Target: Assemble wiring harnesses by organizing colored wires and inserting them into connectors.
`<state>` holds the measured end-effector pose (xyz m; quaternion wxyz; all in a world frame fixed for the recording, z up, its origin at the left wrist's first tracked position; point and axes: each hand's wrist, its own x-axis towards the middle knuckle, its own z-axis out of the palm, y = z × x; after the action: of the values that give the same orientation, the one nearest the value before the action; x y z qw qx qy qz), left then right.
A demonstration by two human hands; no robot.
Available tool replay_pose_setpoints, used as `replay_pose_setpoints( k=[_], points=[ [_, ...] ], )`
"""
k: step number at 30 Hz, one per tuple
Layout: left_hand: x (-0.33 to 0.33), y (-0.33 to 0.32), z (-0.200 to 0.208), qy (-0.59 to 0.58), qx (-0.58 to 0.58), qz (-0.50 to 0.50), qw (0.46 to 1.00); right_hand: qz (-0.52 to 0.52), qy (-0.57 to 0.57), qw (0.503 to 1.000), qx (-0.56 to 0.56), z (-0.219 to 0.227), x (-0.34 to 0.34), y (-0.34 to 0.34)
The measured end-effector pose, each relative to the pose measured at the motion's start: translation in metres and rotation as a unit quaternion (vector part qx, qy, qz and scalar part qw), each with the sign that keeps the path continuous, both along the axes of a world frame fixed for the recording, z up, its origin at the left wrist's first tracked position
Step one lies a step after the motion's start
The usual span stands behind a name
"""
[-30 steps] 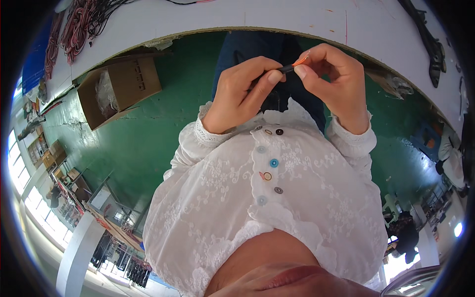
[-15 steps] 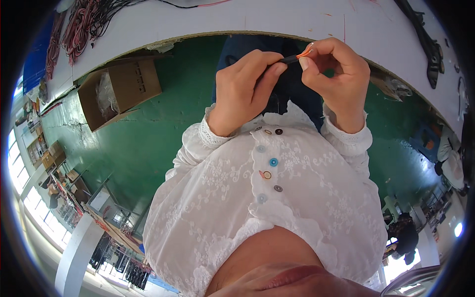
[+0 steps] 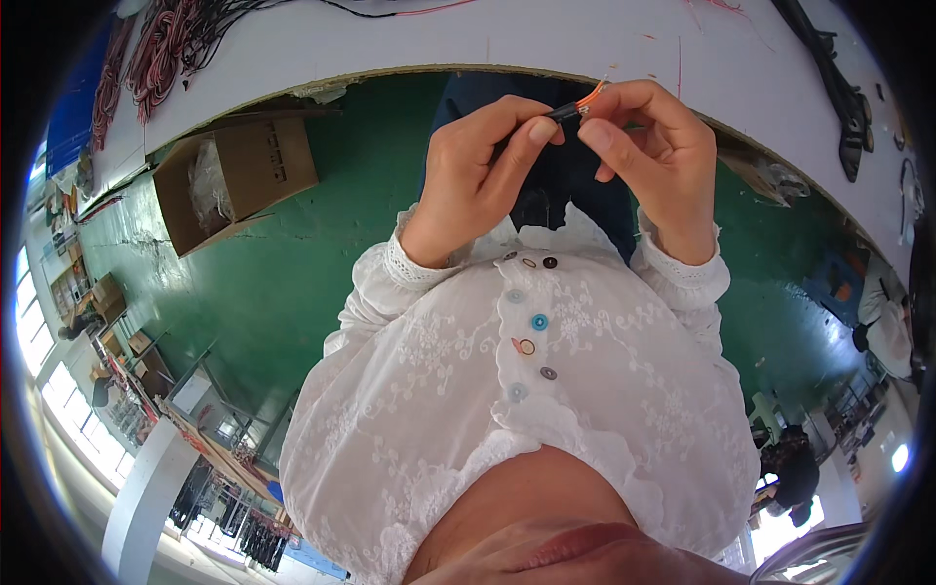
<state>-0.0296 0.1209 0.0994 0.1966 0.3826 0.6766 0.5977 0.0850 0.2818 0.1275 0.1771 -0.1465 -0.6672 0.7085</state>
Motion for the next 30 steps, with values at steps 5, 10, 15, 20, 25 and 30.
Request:
replay_pose_setpoints(
  k=[5,10,15,20,25,30],
  points=[
    [-0.002,-0.003,0.003,0.065,-0.013,-0.020,0.998,0.045,-0.050,0.998,-0.012,-0.005,0.003,0.012],
    [-0.006,-0.001,0.006,0.046,-0.023,-0.054,0.997,0.036,-0.011,0.996,-0.086,-0.017,0.004,0.005],
    [-0.018,-0.012,0.005,-0.040,-0.039,-0.008,0.998,-0.144,0.090,0.979,0.115,-0.006,0.020,0.031],
    [-0.007,0.003,0.022,-0.020,0.016,-0.010,1.000,-0.128,0.056,0.990,-0.003,0.000,0.027,0.013],
    [0.001,0.004,0.020,0.003,-0.005,-0.018,1.000,-0.051,-0.012,0.998,0.025,0.007,0.016,-0.005],
    [0.003,0.006,0.016,0.049,0.019,-0.003,0.999,-0.035,0.000,0.999,0.021,0.008,0.013,-0.004]
  ],
)
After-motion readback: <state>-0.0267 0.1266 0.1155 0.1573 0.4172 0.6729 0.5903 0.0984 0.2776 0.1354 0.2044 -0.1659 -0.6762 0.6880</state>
